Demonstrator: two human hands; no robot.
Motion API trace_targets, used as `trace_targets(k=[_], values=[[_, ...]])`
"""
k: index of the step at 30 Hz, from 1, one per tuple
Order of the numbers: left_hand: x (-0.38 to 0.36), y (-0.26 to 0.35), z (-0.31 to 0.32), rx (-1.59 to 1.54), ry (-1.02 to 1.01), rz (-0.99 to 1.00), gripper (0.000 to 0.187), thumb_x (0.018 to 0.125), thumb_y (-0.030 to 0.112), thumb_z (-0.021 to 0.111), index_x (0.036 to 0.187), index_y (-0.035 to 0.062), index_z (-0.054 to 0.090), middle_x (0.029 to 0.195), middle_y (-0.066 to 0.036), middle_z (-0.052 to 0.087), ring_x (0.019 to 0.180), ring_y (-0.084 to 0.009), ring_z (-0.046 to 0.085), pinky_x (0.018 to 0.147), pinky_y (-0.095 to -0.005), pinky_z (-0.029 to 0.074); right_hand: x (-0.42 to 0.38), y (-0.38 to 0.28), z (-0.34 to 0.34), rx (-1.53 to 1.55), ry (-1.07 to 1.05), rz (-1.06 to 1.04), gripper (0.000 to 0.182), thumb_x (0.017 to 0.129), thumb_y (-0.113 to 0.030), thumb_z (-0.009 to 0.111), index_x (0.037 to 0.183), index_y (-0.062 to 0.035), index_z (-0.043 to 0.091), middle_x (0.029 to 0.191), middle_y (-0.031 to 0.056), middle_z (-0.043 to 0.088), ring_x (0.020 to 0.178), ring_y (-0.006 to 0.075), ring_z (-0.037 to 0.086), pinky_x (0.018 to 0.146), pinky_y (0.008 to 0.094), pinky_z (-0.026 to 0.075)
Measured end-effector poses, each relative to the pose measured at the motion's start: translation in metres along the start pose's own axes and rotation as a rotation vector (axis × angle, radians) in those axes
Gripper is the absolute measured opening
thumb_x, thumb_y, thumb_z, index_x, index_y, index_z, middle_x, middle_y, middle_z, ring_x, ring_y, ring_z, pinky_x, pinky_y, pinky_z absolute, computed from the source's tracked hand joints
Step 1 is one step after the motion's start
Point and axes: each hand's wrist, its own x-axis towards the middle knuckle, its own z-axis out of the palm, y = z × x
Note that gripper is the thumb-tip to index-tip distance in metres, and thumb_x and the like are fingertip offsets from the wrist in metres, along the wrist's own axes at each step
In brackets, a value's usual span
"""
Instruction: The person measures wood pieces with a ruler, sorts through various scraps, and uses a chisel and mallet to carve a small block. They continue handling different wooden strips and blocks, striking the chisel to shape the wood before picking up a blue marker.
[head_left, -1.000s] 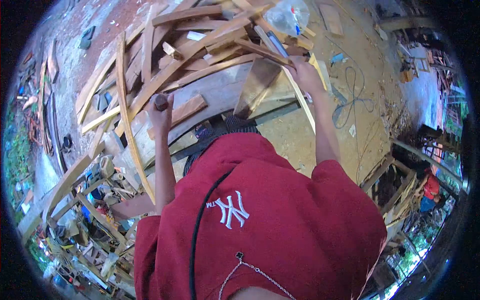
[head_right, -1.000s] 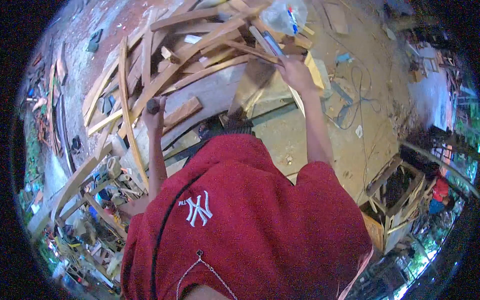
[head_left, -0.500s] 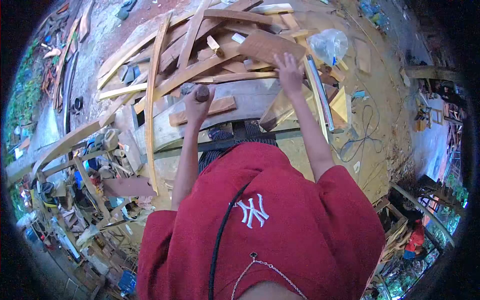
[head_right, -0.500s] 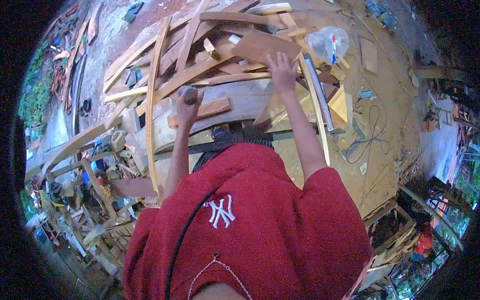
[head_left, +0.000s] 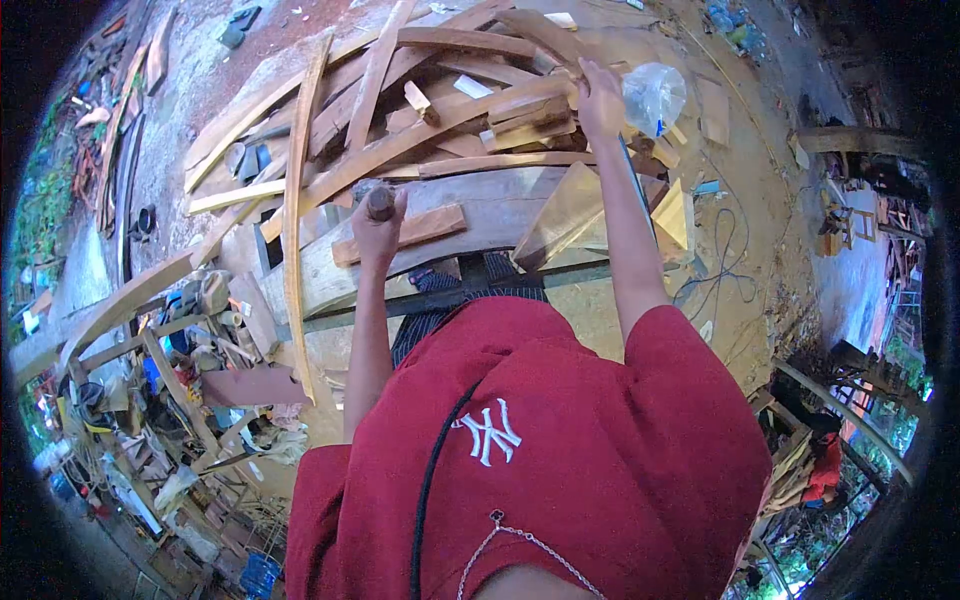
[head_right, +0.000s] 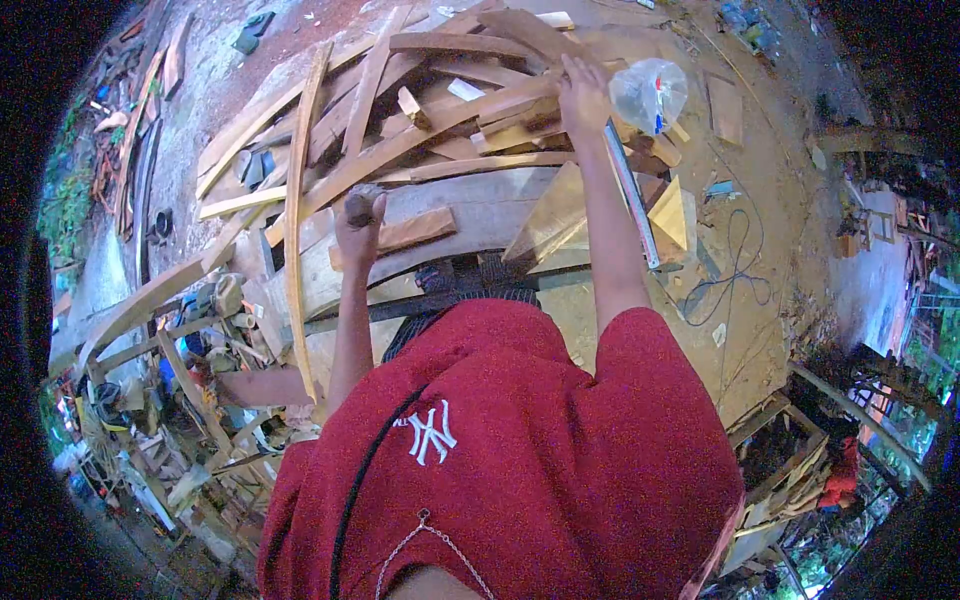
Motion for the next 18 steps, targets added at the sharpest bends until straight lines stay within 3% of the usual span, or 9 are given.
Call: trace_targets(k=[3,6,9,12,16,17,18], values=[[-0.001,0.004,-0.001,-0.076,0.002,0.015,0.020,0.081,0.017,0.070,0.081,0.0007,0.058,0.065,0.002,0.051,0.059,-0.0062,0.044,0.056,-0.0218,0.039,0.005,0.029,0.016,-0.192,-0.090,-0.053,0.037,0.080,-0.020,0.062,0.116,-0.0116,0.059,0.112,0.0129,0.061,0.104,0.0313,0.056,0.091,0.0400,0.043],[-0.002,0.022,-0.004,-0.050,0.022,0.067,0.018,0.082,0.015,0.069,0.079,0.0015,0.057,0.064,0.003,0.050,0.059,-0.0057,0.043,0.054,-0.0216,0.038,-0.021,0.060,0.032,-0.001,-0.328,0.202,0.040,0.080,-0.026,0.064,0.117,-0.0152,0.059,0.116,0.0104,0.059,0.110,0.0293,0.052,0.093,0.0388,0.042],[-0.005,0.017,-0.009,-0.008,0.008,0.028,0.019,0.082,0.014,0.068,0.074,0.0022,0.055,0.061,0.003,0.048,0.058,-0.0053,0.041,0.053,-0.0215,0.036,-0.046,0.067,0.035,-0.212,-0.379,0.128,0.045,0.079,-0.030,0.064,0.121,-0.0164,0.056,0.118,0.0084,0.058,0.113,0.0271,0.050,0.092,0.0385,0.044],[-0.004,-0.001,-0.012,-0.050,0.033,-0.011,0.022,0.082,0.013,0.068,0.070,0.0027,0.053,0.059,0.004,0.046,0.056,-0.0050,0.039,0.052,-0.0214,0.035,-0.059,0.064,0.048,-0.308,-0.435,0.205,0.051,0.078,-0.035,0.065,0.125,-0.0198,0.052,0.121,0.0068,0.056,0.117,0.0260,0.048,0.091,0.0393,0.045],[-0.002,0.006,-0.016,-0.079,0.069,-0.061,0.024,0.082,0.013,0.068,0.067,0.0038,0.051,0.058,0.004,0.044,0.055,-0.0050,0.037,0.051,-0.0219,0.034,-0.066,0.052,0.056,-0.518,-0.371,0.157,0.051,0.080,-0.026,0.063,0.126,-0.0090,0.050,0.119,0.0137,0.055,0.118,0.0296,0.046,0.099,0.0405,0.038],[-0.001,0.006,-0.016,-0.100,0.073,-0.047,0.024,0.081,0.012,0.068,0.067,0.0041,0.051,0.058,0.003,0.044,0.055,-0.0050,0.037,0.050,-0.0219,0.034,-0.067,0.044,0.056,-0.479,-0.301,0.142,0.044,0.079,-0.018,0.061,0.119,-0.0021,0.053,0.111,0.0170,0.057,0.116,0.0307,0.047,0.099,0.0409,0.037],[0.000,0.005,-0.016,-0.120,0.079,-0.033,0.023,0.081,0.012,0.068,0.067,0.0044,0.051,0.057,0.003,0.044,0.055,-0.0050,0.037,0.050,-0.0220,0.033,-0.068,0.039,0.059,-0.393,-0.261,0.063,0.040,0.078,-0.017,0.061,0.115,-0.0019,0.054,0.109,0.0170,0.058,0.114,0.0309,0.048,0.098,0.0409,0.037]])
